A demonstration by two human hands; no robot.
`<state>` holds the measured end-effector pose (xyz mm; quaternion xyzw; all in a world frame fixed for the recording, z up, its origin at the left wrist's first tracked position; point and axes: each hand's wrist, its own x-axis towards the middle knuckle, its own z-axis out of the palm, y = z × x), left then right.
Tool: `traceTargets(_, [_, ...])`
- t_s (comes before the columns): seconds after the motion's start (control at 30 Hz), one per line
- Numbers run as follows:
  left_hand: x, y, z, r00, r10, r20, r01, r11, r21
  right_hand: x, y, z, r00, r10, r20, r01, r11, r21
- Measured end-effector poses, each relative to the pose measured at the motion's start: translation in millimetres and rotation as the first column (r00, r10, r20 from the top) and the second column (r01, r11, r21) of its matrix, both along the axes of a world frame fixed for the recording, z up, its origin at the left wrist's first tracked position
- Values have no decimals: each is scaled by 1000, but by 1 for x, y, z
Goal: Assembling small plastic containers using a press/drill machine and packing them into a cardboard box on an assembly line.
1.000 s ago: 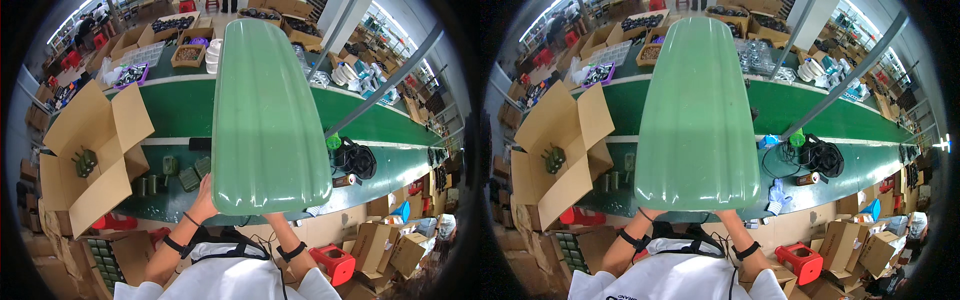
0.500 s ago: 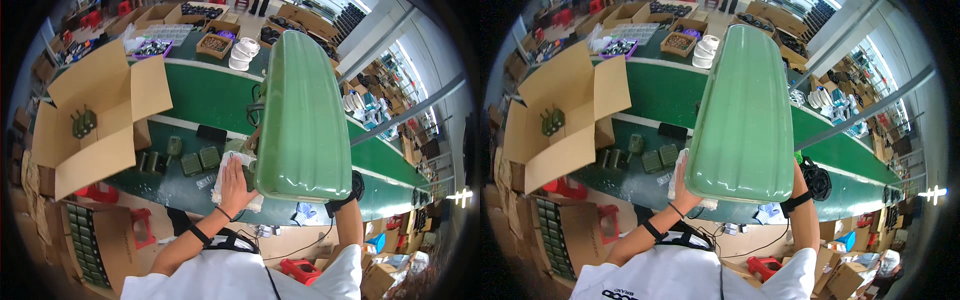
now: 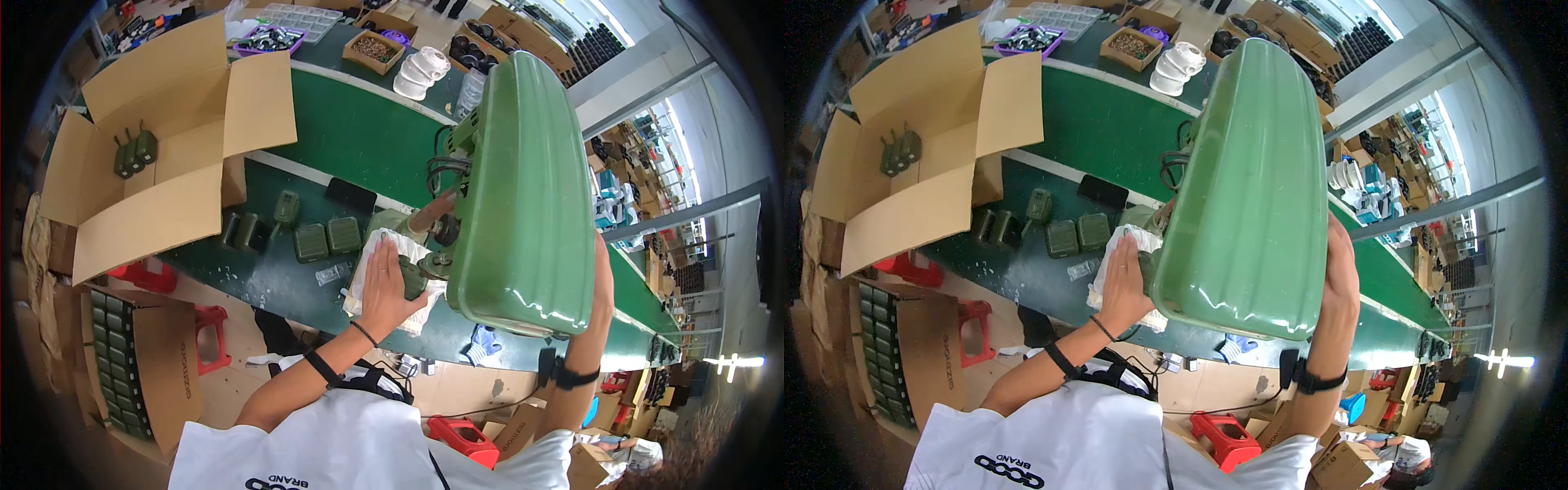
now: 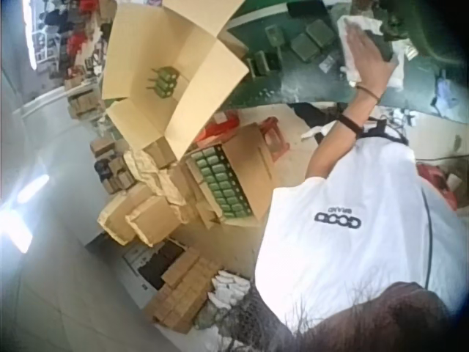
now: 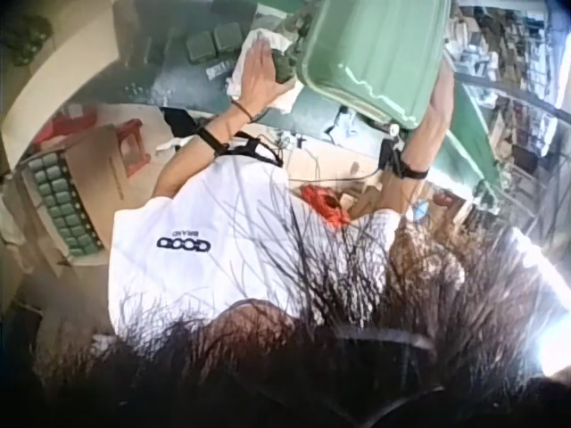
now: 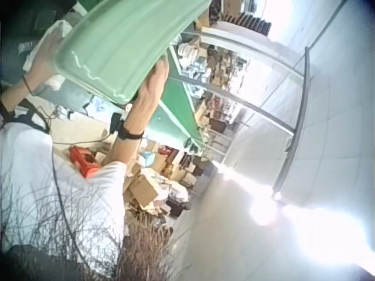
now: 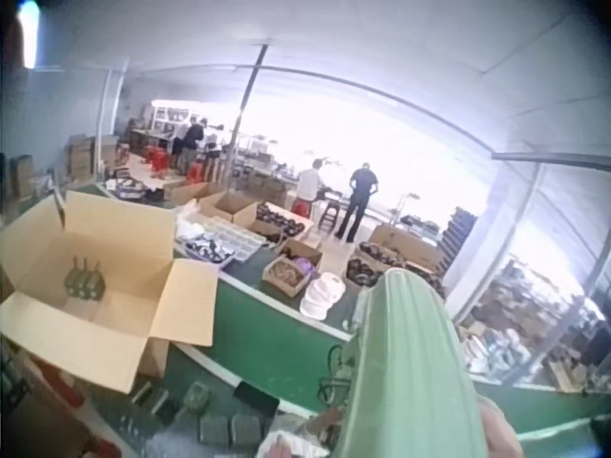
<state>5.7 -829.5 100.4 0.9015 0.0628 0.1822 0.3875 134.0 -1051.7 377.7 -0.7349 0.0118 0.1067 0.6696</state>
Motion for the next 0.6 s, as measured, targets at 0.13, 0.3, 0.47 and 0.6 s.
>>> traceTargets(0.13, [0, 1, 2, 1000, -8, -12, 8, 1000, -1, -51, -34, -22, 965, -245, -98, 255, 961, 105])
traceTargets(0.3, [0, 3, 9, 998, -7, -66, 8, 1000, 8, -96, -141, -115, 969, -28, -244, 106, 944, 312])
traceTargets(0.47, [2, 7, 13, 989, -62, -131, 65, 998, 18, -110, -162, -181, 964, 238, -120, -241, 971, -8])
traceTargets(0.6, [1, 14, 19, 983, -104, -153, 97, 994, -48, -126, -94, -214, 980, 189, -68, -198, 966, -169])
